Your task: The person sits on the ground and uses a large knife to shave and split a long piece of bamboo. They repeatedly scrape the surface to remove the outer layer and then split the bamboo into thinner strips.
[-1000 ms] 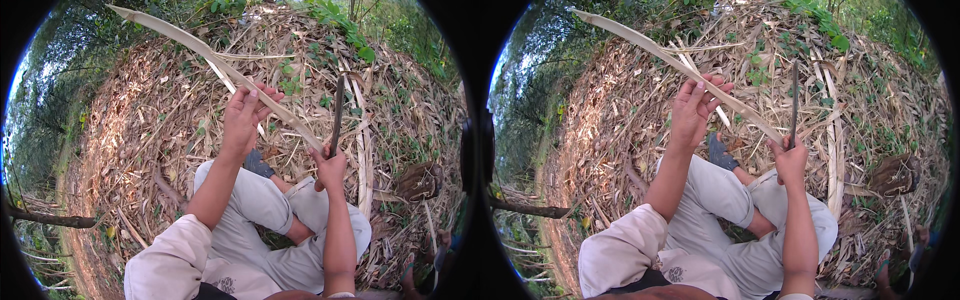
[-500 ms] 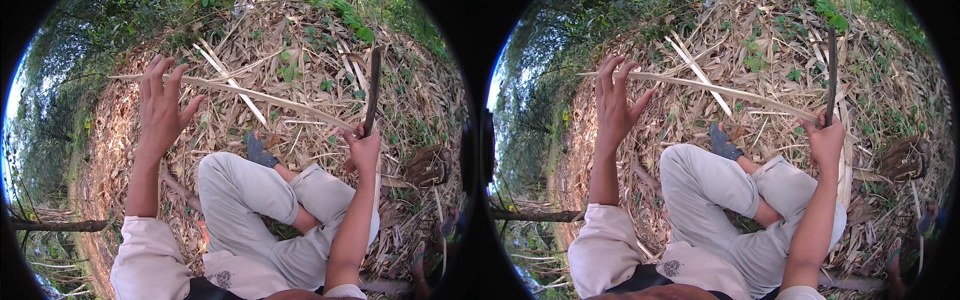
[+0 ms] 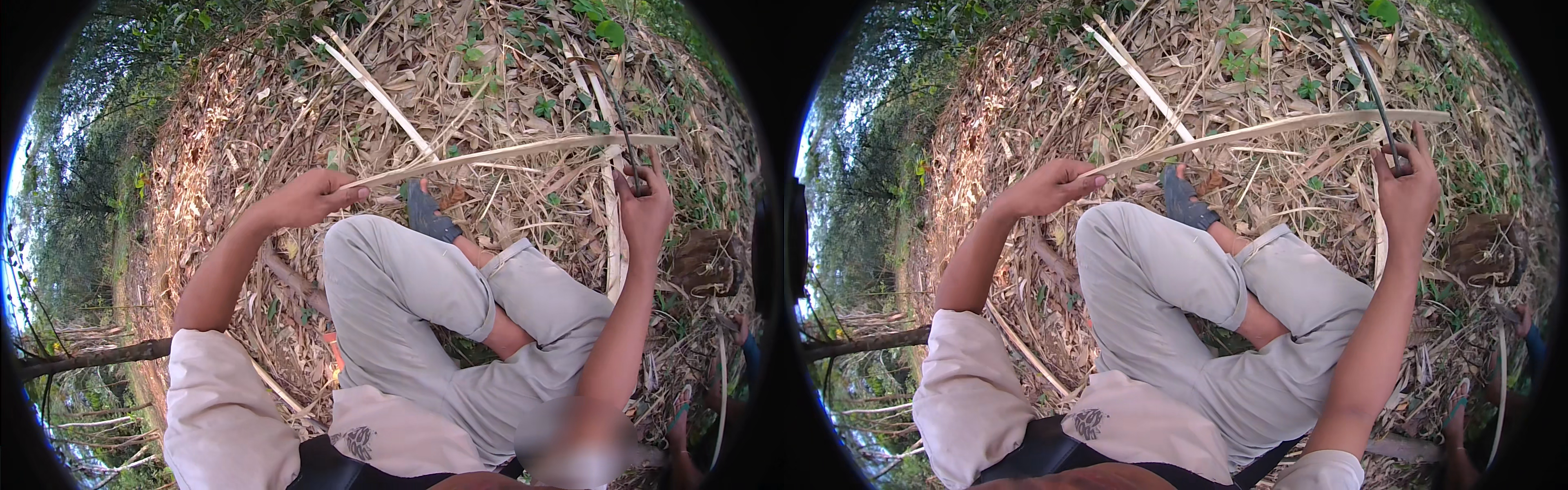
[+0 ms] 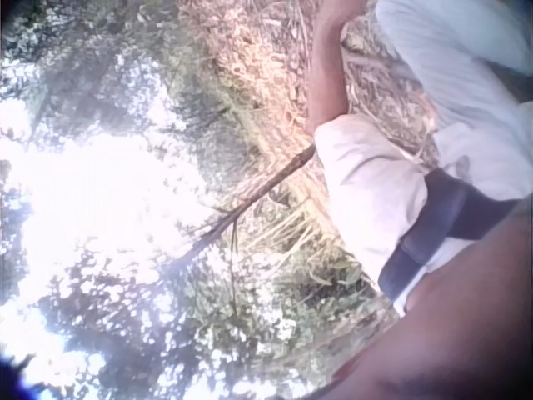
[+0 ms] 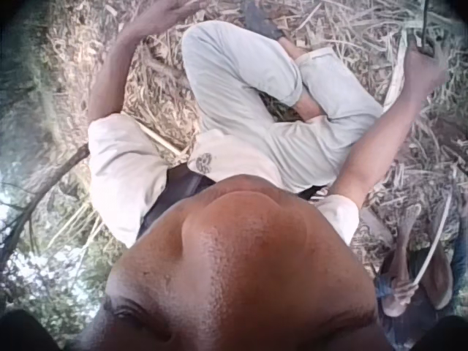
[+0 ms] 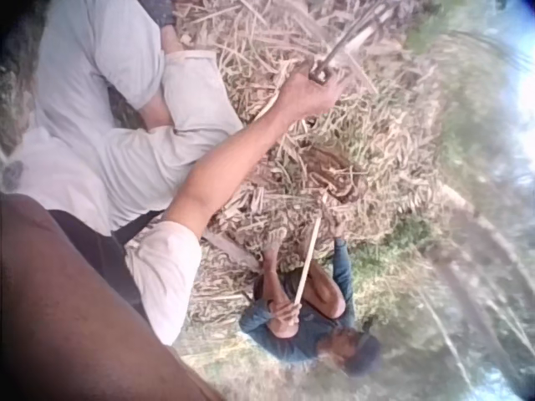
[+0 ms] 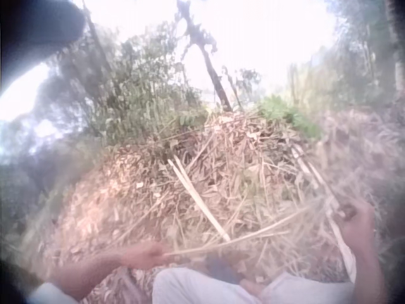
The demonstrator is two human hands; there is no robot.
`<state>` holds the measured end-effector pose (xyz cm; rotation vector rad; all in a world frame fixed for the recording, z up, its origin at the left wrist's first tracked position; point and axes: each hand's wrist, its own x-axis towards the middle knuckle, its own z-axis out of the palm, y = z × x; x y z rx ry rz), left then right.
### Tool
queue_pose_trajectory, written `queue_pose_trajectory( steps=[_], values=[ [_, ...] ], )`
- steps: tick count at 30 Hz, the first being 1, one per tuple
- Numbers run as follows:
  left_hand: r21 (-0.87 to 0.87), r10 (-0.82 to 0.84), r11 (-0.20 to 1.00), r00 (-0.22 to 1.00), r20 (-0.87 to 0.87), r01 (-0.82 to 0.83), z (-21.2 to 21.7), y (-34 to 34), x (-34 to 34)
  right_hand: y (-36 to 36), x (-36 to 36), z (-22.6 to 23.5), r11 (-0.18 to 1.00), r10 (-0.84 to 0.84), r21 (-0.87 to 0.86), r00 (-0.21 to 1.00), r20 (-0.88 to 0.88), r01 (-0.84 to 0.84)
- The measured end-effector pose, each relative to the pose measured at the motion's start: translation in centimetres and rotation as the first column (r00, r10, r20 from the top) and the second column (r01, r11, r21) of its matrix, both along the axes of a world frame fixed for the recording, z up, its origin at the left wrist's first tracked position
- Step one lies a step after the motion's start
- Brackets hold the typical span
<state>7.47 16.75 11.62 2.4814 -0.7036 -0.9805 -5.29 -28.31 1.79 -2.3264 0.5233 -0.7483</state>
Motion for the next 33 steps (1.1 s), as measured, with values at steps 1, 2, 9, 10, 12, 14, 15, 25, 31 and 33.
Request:
queue_pose_trajectory(
  steps=[1,2,9,10,12,14,15,25,31,33],
  values=[
    [-0.052,0.123,0.990,0.984,-0.131,-0.131,-0.9,-1.0,-1.3,0.3,-0.1,-0.3,0.999,-0.037,-0.002,0.999,0.017,0.037],
    [-0.083,0.234,0.961,0.936,-0.265,-0.264,-1.9,-2.4,-3.1,1.2,0.0,-0.6,0.997,-0.074,-0.004,0.997,0.034,0.075],
    [-0.131,0.402,0.651,0.486,-0.776,-0.747,-3.3,-10.2,-7.8,9.8,0.2,-1.1,0.934,0.077,0.351,0.996,-0.036,-0.060],
    [-0.195,0.319,0.635,0.484,-0.815,-0.748,-3.9,-10.6,-8.0,10.7,0.2,-0.8,0.916,0.112,0.392,0.993,-0.041,-0.087],
    [-0.235,0.332,0.622,0.523,-0.785,-0.747,-4.8,-11.8,-9.1,11.7,-0.1,-0.7,0.898,0.192,0.406,0.981,-0.014,-0.170],
    [-0.274,0.295,0.603,0.529,-0.796,-0.749,-5.4,-12.3,-9.8,12.5,-1.1,-0.7,0.895,0.287,0.346,0.957,0.038,-0.282],
    [-0.268,0.292,0.584,0.506,-0.811,-0.767,-5.5,-12.4,-10.1,12.8,-1.6,-0.8,0.897,0.328,0.299,0.944,0.044,-0.326],
    [-0.398,0.222,0.437,0.526,-0.821,-0.807,-6.4,-13.0,-12.3,14.5,-2.9,-1.4,0.860,0.474,0.181,0.878,0.066,-0.477],
    [-0.395,0.207,0.374,0.490,-0.847,-0.839,-5.2,-13.9,-13.1,14.5,-3.1,-1.4,0.864,0.472,0.148,0.876,0.099,-0.482],
    [-0.354,0.233,0.370,0.455,-0.859,-0.859,-4.7,-14.1,-13.3,14.5,-3.2,-1.4,0.865,0.472,0.134,0.874,0.112,-0.484]
  ],
)
